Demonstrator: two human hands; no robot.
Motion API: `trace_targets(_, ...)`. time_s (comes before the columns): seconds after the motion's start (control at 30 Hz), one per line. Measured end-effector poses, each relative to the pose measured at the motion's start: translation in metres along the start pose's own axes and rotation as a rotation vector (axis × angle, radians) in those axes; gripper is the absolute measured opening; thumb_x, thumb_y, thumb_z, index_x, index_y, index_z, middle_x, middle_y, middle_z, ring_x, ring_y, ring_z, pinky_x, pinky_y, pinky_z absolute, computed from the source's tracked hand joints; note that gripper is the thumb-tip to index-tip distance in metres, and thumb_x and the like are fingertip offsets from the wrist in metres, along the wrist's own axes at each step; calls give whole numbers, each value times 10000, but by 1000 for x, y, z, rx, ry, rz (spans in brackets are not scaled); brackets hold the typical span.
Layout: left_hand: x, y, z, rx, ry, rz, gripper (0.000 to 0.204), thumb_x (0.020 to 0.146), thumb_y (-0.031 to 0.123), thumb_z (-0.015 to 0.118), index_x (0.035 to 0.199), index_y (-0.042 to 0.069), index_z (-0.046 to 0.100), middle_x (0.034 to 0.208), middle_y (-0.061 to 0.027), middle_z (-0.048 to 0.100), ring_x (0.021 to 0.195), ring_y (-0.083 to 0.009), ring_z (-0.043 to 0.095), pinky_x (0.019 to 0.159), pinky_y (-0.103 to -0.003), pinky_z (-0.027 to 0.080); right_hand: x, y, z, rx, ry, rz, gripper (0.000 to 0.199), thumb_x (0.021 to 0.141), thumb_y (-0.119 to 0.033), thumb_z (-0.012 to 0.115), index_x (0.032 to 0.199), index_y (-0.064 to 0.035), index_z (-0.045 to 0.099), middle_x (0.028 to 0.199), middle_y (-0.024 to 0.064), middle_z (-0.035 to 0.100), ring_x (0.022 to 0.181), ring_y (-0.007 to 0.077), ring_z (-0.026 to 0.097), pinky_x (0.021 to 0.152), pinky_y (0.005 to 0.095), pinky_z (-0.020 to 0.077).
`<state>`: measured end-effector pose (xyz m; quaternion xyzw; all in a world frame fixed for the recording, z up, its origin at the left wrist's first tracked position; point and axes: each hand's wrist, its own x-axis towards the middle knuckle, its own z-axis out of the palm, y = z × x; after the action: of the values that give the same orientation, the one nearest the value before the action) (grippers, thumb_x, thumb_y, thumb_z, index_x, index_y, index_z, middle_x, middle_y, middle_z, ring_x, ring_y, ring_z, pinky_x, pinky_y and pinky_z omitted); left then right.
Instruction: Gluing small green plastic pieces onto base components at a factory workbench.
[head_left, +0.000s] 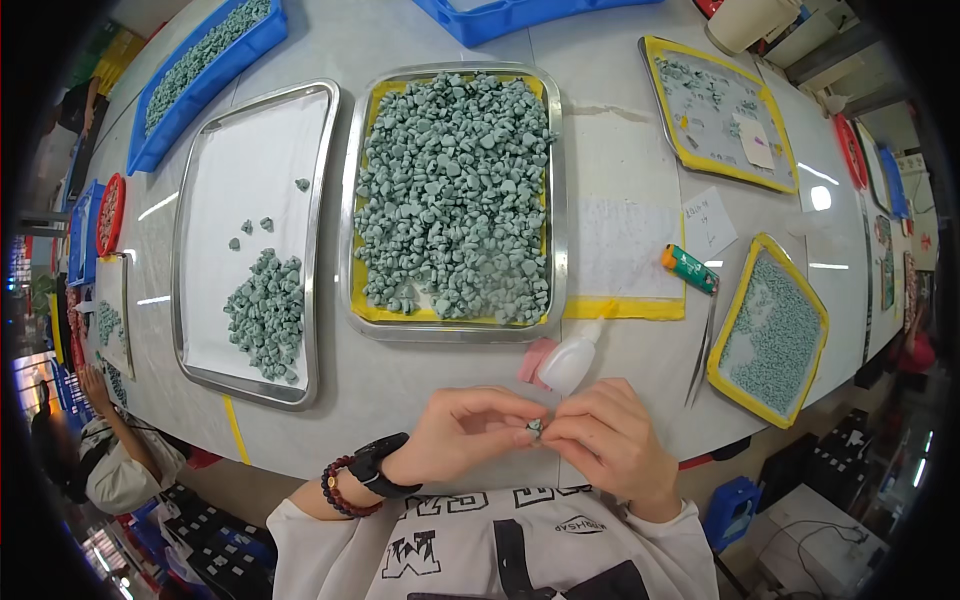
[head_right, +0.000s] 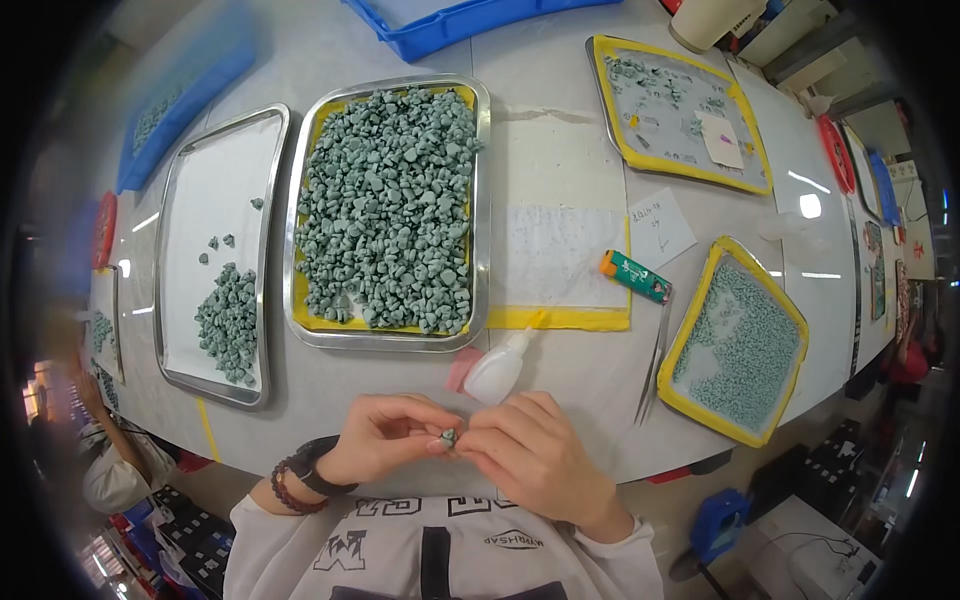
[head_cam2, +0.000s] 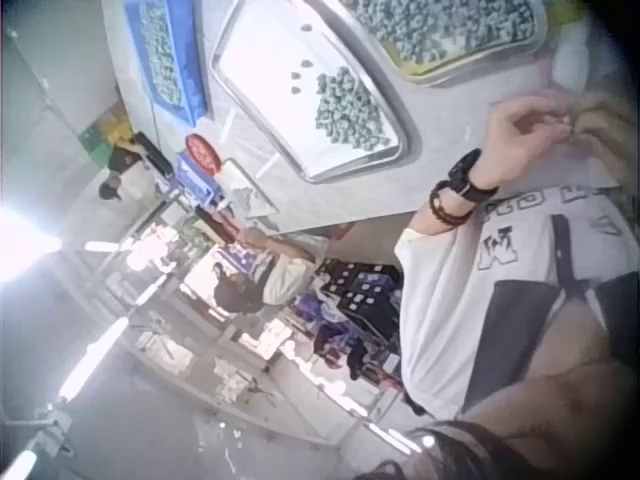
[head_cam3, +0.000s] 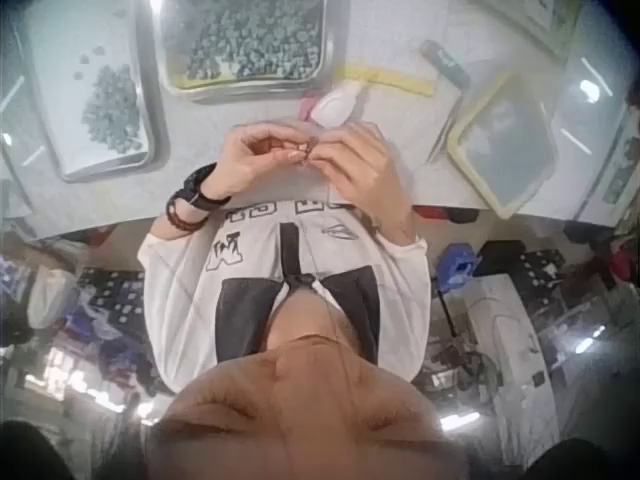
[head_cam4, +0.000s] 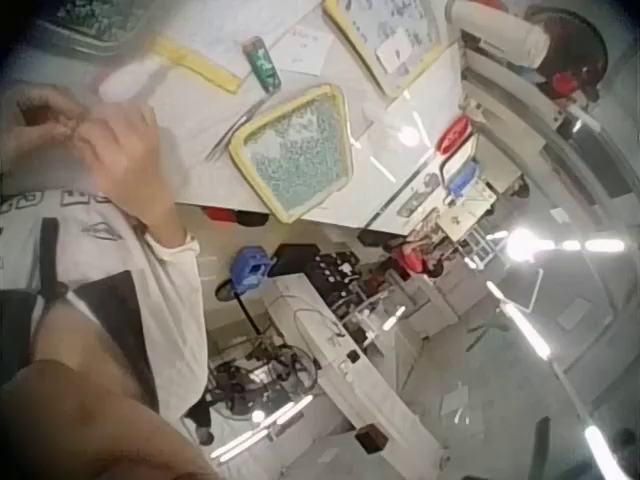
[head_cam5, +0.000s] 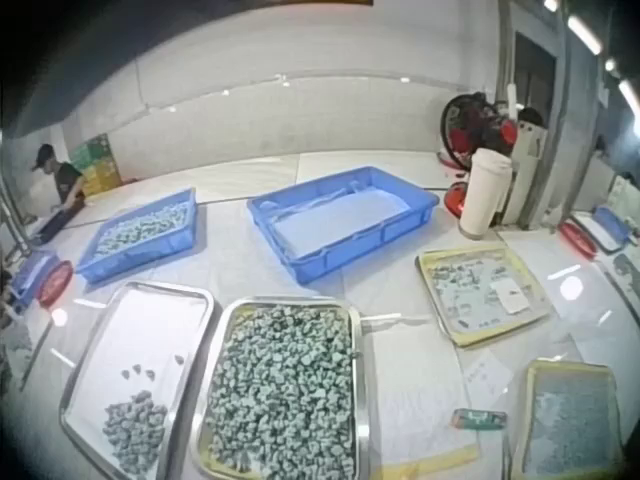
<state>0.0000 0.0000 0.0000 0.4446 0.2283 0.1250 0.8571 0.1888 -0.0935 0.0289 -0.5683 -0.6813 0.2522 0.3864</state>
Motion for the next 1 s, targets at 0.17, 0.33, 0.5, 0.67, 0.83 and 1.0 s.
trace_targets(0.17, 1, 4, 2, -66, 32, 0, 258, 812, -108, 599, 1064, -57, 608, 1061, -151, 605, 943, -193, 626, 800, -287, 536, 3, 0, 3, 7, 7, -8, 255, 625, 0, 733, 832, -71, 602, 827, 36, 573, 693, 219, 539, 670, 337, 400)
trace_targets(0.33, 3, 5, 5, -127, 56, 25, 242, 794, -119, 614, 1027, -52, 622, 1052, -144, 604, 928, -182, 625, 794, -275, 532, -5, 0, 14, 38, 152, 19, 250, 627, 30, 719, 821, -65, 591, 820, 40, 562, 692, 219, 533, 671, 334, 399)
trace_targets(0.5, 2, 2, 4, 36, 57, 102, 268, 764, -122, 647, 1018, -38, 632, 1058, -135, 605, 917, -163, 614, 784, -258, 524, -5, -6, 18, -58, 220, 30, 246, 634, 36, 711, 822, -67, 589, 824, 42, 559, 696, 219, 530, 667, 335, 401)
trace_targets(0.67, 1, 2, 4, 123, 85, 122, 282, 744, -120, 667, 1009, -30, 641, 1050, -126, 613, 921, -157, 605, 775, -255, 517, -5, -5, 23, -109, 231, 20, 245, 635, 34, 711, 823, -67, 590, 819, 42, 555, 698, 218, 527, 662, 337, 403)
trace_targets(0.83, 2, 0, 4, 214, 103, 195, 273, 753, -123, 650, 1008, -24, 645, 1039, -125, 621, 925, -159, 603, 770, -264, 511, -8, -9, 31, -207, 290, 27, 244, 636, 24, 704, 849, -57, 618, 830, 41, 556, 688, 212, 529, 647, 339, 403)
trace_targets(1.0, 3, -1, 5, 120, 143, 186, 244, 782, -118, 618, 1007, -26, 639, 1029, -139, 624, 921, -169, 607, 770, -269, 508, -13, -14, 36, -261, 320, 22, 279, 639, 14, 689, 911, -36, 659, 847, 40, 564, 677, 199, 532, 624, 323, 400)
